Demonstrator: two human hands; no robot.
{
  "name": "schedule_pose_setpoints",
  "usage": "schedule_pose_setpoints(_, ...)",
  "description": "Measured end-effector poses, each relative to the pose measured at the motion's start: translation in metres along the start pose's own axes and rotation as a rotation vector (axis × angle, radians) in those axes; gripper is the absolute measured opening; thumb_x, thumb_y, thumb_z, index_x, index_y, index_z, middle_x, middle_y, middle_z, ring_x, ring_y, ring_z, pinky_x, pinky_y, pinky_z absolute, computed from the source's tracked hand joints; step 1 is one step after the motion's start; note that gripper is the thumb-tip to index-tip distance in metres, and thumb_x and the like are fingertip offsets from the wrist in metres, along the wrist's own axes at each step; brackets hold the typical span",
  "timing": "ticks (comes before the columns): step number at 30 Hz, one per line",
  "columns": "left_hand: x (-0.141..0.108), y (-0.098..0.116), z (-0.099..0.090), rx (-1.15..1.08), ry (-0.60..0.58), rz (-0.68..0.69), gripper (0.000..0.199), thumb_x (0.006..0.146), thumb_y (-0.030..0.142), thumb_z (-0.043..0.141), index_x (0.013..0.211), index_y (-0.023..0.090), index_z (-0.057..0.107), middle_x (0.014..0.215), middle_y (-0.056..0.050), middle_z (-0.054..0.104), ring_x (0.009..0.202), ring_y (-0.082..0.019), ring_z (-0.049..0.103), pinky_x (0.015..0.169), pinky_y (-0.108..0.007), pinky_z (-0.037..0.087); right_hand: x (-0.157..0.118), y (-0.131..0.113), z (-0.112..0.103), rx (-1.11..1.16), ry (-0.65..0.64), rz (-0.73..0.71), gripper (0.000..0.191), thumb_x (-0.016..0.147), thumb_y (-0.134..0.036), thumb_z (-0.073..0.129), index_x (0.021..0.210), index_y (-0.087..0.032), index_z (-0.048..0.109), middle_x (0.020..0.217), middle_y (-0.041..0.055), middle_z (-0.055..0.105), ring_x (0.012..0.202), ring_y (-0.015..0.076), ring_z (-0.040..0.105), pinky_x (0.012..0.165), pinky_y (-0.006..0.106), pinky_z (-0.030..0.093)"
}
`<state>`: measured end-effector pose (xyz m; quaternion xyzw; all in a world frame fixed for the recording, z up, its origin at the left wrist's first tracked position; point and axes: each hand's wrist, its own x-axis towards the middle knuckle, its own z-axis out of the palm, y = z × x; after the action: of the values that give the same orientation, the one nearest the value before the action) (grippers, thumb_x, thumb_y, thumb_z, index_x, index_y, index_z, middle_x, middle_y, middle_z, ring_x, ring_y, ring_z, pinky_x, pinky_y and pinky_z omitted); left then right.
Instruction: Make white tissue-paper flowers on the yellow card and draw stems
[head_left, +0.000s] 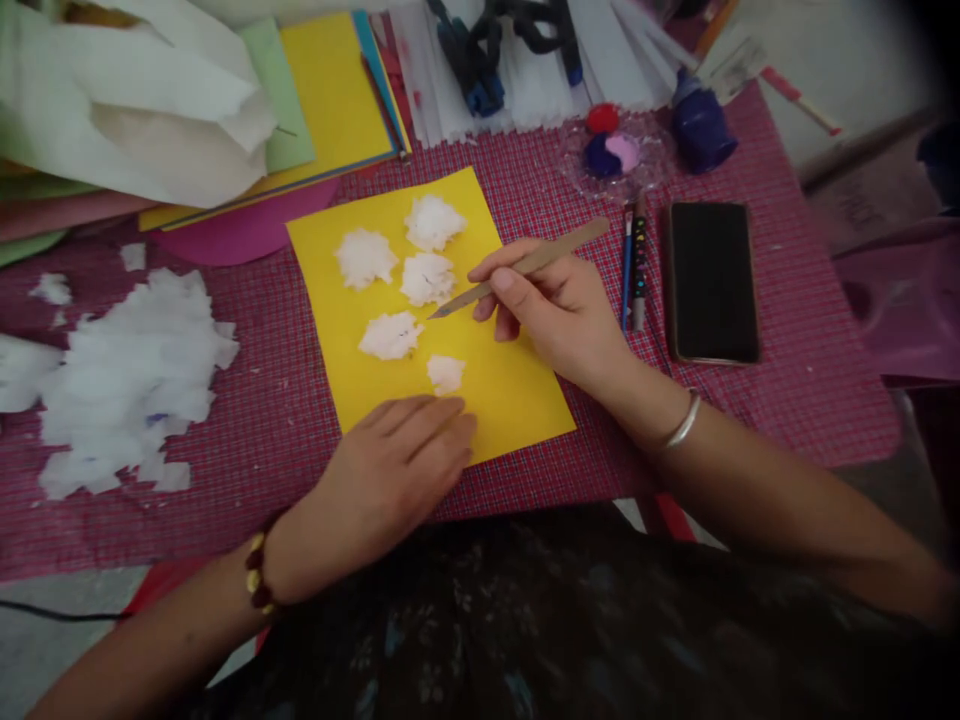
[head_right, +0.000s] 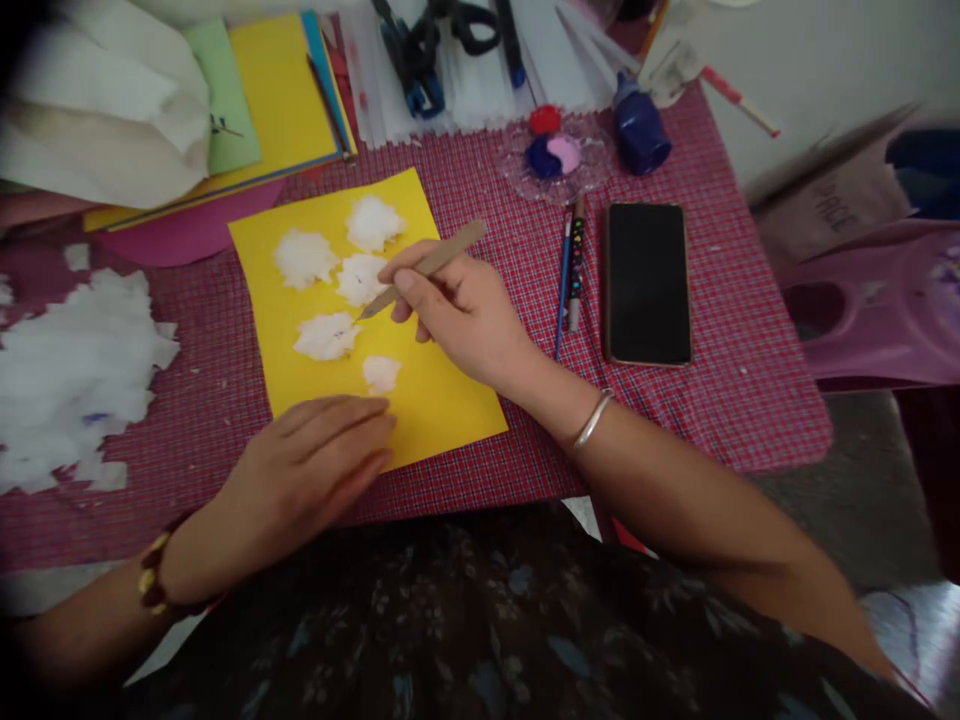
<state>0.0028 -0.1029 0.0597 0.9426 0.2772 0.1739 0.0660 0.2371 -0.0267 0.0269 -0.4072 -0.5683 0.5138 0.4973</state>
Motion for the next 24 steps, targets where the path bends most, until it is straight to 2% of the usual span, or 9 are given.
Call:
schedule_pose_setpoints(3,-0.007,-0.017,-0.012,0.025,0.137,-0.276,0.007,0.104,0.018,0.064,0.107,0.02,0.069,0.101,-0.007,0.08,0.092,-0.023,0.076,0.079,-0.034,0.062,-0.002,0.002,0.005,0.022,-0.06,-0.026,0.026,0.106,-0.05,0.068,0.107,-0.024,0.073,0.09,0.0005,0.076,0.065,0.0098,0.064,0.055,0.021,0.054)
schedule_pose_setpoints(6,-0.01,-0.046,-0.018,-0.027,0.103,-0.518,0.013,0.101,0.022,0.062,0.089,0.024,0.066,0.083,-0.002,0.074,0.075,-0.02,0.07,0.066,-0.032,0.053,-0.003,0.005,0.011,0.032,-0.136,-0.044,0.022,0.106,-0.044,0.067,0.112,-0.023,0.074,0.098,0.0027,0.077,0.072,0.0109,0.066,0.056,0.021,0.054)
schedule_pose_setpoints(9,-0.005,-0.065,-0.015,-0.178,0.093,-0.652,0.011,0.096,0.03,0.064,0.088,0.025,0.068,0.081,-0.001,0.074,0.07,-0.018,0.068,0.063,-0.031,0.05,-0.003,0.011,0.015,0.014,-0.226,-0.044,0.022,0.106,-0.041,0.066,0.113,-0.021,0.074,0.1,0.0038,0.076,0.076,0.0115,0.066,0.059,0.022,0.055)
schedule_pose_setpoints(12,0.005,-0.074,-0.011,-0.277,0.088,-0.693,0.015,0.093,0.035,0.064,0.085,0.023,0.069,0.078,-0.002,0.075,0.068,-0.017,0.066,0.062,-0.03,0.048,-0.002,0.017,0.015,-0.022,-0.279,-0.05,0.024,0.108,-0.04,0.062,0.112,-0.019,0.073,0.097,0.0037,0.075,0.074,0.0104,0.064,0.065,0.023,0.057)
schedule_pose_setpoints(15,0.014,-0.078,-0.01,-0.314,0.025,-0.682,0.015,0.091,0.036,0.065,0.086,0.023,0.071,0.078,-0.003,0.075,0.067,-0.018,0.065,0.062,-0.03,0.048,-0.003,0.016,0.012,-0.048,-0.279,-0.069,0.028,0.109,-0.043,0.061,0.111,-0.019,0.074,0.097,0.0039,0.074,0.071,0.0102,0.063,0.065,0.025,0.057)
schedule_pose_setpoints(19,0.014,-0.084,-0.007,-0.394,-0.014,-0.687,0.018,0.088,0.036,0.066,0.098,0.024,0.075,0.077,-0.002,0.074,0.065,-0.018,0.066,0.061,-0.029,0.048,-0.005,0.007,0.009,-0.048,-0.187,-0.088,0.033,0.109,-0.051,0.061,0.108,-0.022,0.076,0.099,0.0048,0.074,0.076,0.0132,0.067,0.062,0.026,0.057)
schedule_pose_setpoints(21,0.012,-0.086,-0.004,-0.414,0.002,-0.69,0.017,0.087,0.034,0.067,0.099,0.025,0.074,0.075,-0.001,0.072,0.062,-0.017,0.063,0.06,-0.028,0.048,-0.007,0.003,0.01,-0.059,-0.139,-0.072,0.035,0.108,-0.055,0.061,0.106,-0.024,0.077,0.099,0.0051,0.074,0.077,0.0145,0.068,0.06,0.026,0.057)
schedule_pose_setpoints(24,0.008,-0.085,0.001,-0.416,0.037,-0.704,0.014,0.086,0.031,0.068,0.099,0.026,0.072,0.074,0.001,0.071,0.061,-0.016,0.062,0.059,-0.028,0.048,-0.009,0.001,0.012,-0.085,-0.14,-0.039,0.037,0.107,-0.059,0.061,0.104,-0.026,0.078,0.099,0.0054,0.075,0.079,0.0161,0.07,0.061,0.028,0.058)
